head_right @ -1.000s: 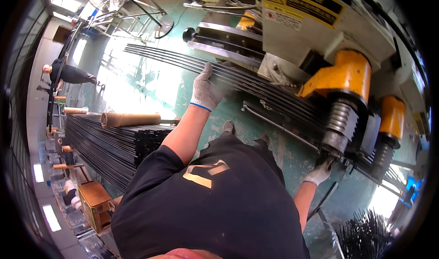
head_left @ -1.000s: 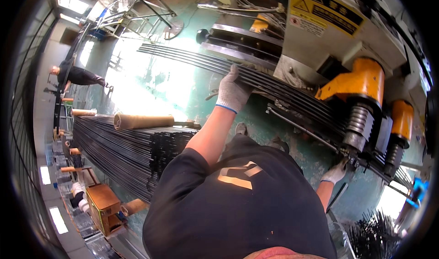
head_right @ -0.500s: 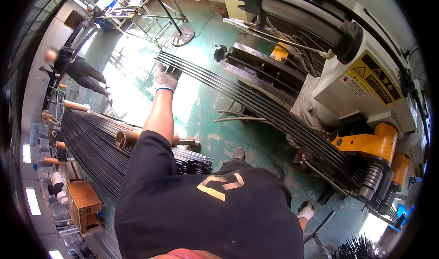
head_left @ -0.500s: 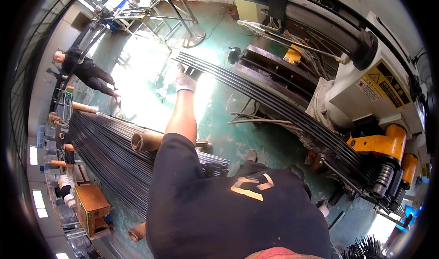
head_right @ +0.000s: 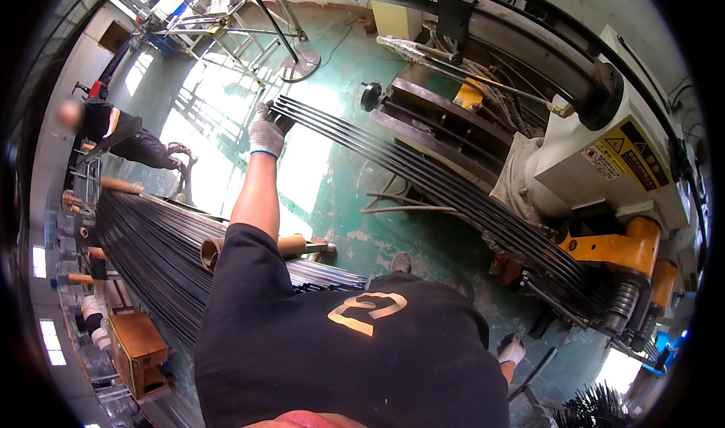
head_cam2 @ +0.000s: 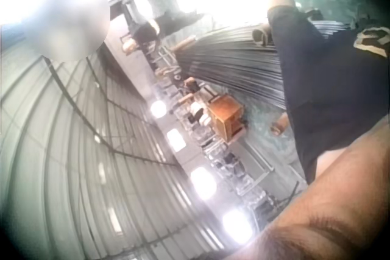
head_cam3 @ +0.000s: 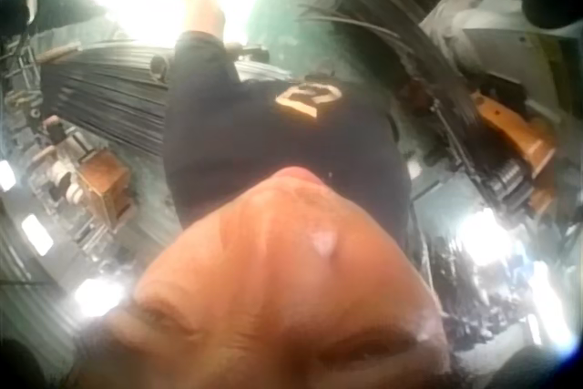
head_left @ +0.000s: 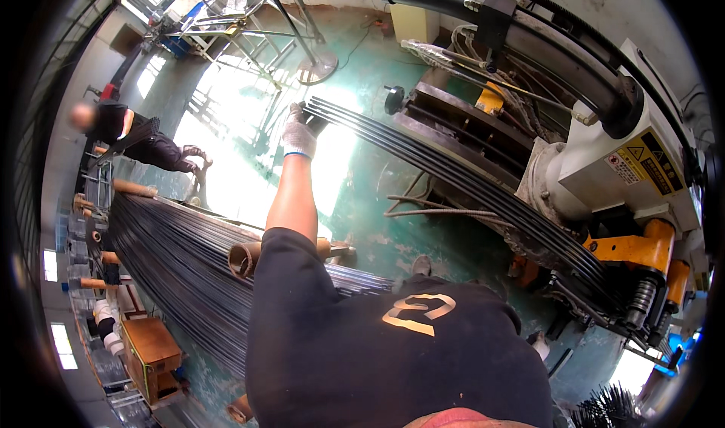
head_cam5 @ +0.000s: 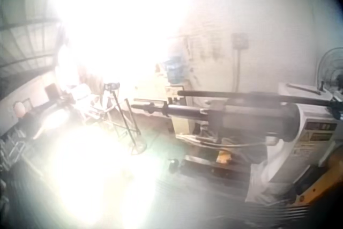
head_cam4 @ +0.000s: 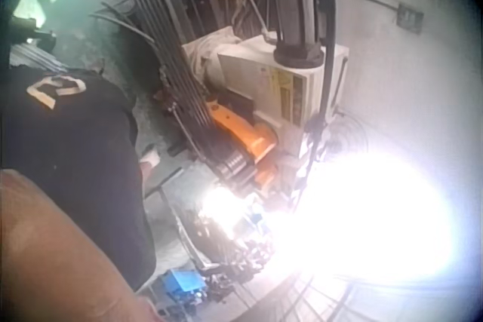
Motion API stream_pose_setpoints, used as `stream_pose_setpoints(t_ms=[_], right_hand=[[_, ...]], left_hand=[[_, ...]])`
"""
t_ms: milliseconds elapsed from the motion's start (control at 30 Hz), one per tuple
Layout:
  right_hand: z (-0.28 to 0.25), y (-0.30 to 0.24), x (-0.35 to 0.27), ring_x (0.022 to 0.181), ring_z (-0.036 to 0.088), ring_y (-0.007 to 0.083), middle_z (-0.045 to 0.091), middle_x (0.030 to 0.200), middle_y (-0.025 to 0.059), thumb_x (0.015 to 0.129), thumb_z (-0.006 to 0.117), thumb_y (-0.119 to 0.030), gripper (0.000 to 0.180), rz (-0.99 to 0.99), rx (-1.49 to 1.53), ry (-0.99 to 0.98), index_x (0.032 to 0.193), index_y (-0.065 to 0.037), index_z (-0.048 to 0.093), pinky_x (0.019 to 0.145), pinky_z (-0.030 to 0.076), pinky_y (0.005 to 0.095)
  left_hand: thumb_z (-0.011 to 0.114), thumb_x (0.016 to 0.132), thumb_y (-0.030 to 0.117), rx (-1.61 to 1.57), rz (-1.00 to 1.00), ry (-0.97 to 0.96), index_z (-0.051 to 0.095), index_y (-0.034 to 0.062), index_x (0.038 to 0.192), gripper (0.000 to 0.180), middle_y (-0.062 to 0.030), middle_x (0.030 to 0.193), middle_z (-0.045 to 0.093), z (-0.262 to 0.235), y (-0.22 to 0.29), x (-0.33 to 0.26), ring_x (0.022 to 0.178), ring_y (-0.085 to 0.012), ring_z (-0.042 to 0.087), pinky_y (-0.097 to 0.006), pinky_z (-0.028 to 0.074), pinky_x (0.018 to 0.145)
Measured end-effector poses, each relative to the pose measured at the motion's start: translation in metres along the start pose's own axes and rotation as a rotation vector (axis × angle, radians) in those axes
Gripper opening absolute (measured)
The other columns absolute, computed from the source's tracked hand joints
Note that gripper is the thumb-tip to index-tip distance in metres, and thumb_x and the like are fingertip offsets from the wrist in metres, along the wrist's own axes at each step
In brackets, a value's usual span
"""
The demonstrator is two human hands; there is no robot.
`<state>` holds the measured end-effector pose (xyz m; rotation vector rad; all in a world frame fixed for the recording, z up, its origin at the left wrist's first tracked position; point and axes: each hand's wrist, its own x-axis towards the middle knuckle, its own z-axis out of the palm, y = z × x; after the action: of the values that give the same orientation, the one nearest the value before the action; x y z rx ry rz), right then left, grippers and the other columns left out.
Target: The person repeatedly feeds bundles of straight metal rods into a bending machine, bends them, and stacks the bent rods on a nearby rack. The person wears gloves and handles the rods by hand throughout the process.
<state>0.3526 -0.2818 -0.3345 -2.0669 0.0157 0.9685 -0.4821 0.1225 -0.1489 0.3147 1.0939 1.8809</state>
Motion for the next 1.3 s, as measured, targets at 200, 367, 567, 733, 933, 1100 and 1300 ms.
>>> stream_pose_setpoints(t_ms=[200,367,567,733,933,1100,1300], right_hand=[[0.011,-0.015,-0.004,0.053,0.056,0.0178,0.065,0.073,0.0046,0.101,0.067,-0.036,0.028,-0.066,-0.026,-0.046,0.091,-0.009,0.067,0.046,0.039,0.0338],[0.001,0.0,-0.014,0.056,0.057,0.0149,0.064,0.075,0.003,0.1,0.066,-0.027,0.018,-0.023,0.068,-0.06,0.096,-0.009,0.068,0.046,0.04,0.0295],[-0.019,0.011,-0.029,0.058,0.054,0.0133,0.061,0.075,0.0003,0.102,0.063,-0.026,0.02,-0.003,-0.008,-0.038,0.094,-0.008,0.066,0.05,0.039,0.0295],[-0.022,0.013,-0.022,0.059,0.051,0.0115,0.059,0.07,0.0001,0.101,0.063,-0.028,0.028,-0.035,-0.197,-0.035,0.084,-0.006,0.066,0.052,0.037,0.0293],[-0.018,-0.009,0.02,0.065,0.057,0.0138,0.065,0.077,0.0037,0.099,0.066,-0.03,0.03,-0.047,-0.192,-0.074,0.088,-0.002,0.069,0.058,0.044,0.0313],[-0.033,-0.024,0.084,0.068,0.061,0.0143,0.069,0.081,0.0041,0.098,0.067,-0.03,0.031,-0.005,-0.338,-0.171,0.094,0.0,0.071,0.062,0.048,0.0319],[-0.096,-0.02,0.213,0.101,0.068,0.0249,0.073,0.108,0.0103,0.091,0.068,-0.028,0.034,-0.648,-1.099,-0.347,0.114,-0.004,0.07,0.085,0.051,0.0386]], left_hand=[[0.052,0.108,0.04,-0.034,-0.091,-0.122,0.046,0.0042,0.143,0.05,-0.022,0.138,0.055,0.01,-0.002,0.013,0.124,-0.0412,0.057,-0.065,0.051,0.102],[0.057,0.105,0.043,0.081,-0.23,-0.271,0.063,0.0145,0.126,0.036,-0.0104,0.117,0.069,0.013,0.002,0.017,0.108,-0.0332,0.065,-0.058,0.051,0.101],[0.045,0.106,0.055,0.251,-0.22,-0.294,0.051,0.0155,0.148,0.058,-0.0157,0.145,0.057,0.0,0.003,0.004,0.133,-0.0396,0.055,-0.061,0.044,0.113],[0.038,0.107,0.057,0.14,-0.209,-0.191,0.059,0.0034,0.139,0.066,-0.0197,0.143,0.06,0.005,-0.004,0.01,0.136,-0.0405,0.053,-0.059,0.038,0.118],[0.044,0.106,0.054,-0.065,-0.193,0.099,0.021,0.006,0.162,0.077,-0.0233,0.16,0.039,0.018,-0.076,-0.084,0.149,-0.0451,0.034,-0.062,0.035,0.12],[0.045,0.107,0.05,0.0,-0.411,0.265,0.03,0.0002,0.157,0.072,-0.0221,0.157,0.044,0.041,-0.218,-0.215,0.146,-0.0413,0.041,-0.06,0.039,0.118],[0.045,0.108,0.046,0.074,-0.829,-0.003,0.055,-0.0004,0.136,0.056,-0.0166,0.145,0.057,0.081,-0.375,-0.356,0.139,-0.0343,0.047,-0.054,0.04,0.115]])
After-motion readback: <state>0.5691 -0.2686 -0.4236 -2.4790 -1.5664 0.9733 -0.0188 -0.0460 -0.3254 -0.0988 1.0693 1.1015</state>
